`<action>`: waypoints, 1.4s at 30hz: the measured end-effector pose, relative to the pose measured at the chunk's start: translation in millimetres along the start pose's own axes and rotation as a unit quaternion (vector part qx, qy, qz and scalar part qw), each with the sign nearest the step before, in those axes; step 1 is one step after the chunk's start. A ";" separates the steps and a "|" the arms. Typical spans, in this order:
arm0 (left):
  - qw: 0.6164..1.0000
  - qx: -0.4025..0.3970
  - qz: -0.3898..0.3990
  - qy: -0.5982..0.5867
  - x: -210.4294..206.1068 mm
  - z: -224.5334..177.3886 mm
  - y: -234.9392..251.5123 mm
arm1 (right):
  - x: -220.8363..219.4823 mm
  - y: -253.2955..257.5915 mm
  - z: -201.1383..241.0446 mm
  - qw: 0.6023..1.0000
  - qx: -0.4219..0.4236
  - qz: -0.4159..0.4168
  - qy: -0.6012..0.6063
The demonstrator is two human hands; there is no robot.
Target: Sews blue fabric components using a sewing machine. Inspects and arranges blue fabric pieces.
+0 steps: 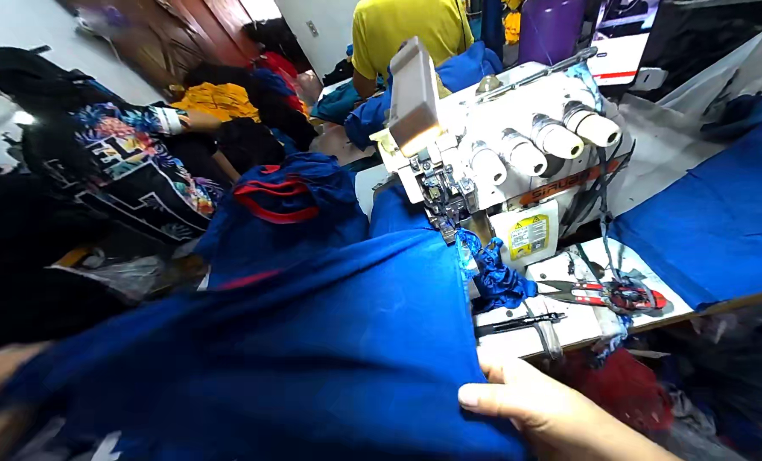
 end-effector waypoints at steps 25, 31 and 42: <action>0.893 -0.365 -0.089 -0.247 -65.0 -229.7 -25.1 | 12.7 6.9 -15.5 0.998 0.055 -0.039 -0.004; 0.824 -0.476 -0.218 -0.214 -88.7 -205.6 -5.6 | 13.7 -11.4 4.8 0.965 0.190 -0.121 -0.132; 0.823 -0.481 -0.207 -0.220 -84.2 -205.7 -8.5 | 17.5 -37.9 9.8 0.873 0.276 -0.206 -0.345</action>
Point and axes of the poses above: each hand's wrist, its own y-axis towards the middle knuckle, its own x-axis out of the back of the hand, z = x × y, the point moved 6 cm from there along y, towards the middle knuckle, and after that the axes turned 5 degrees about -z, right-handed, at the moved point
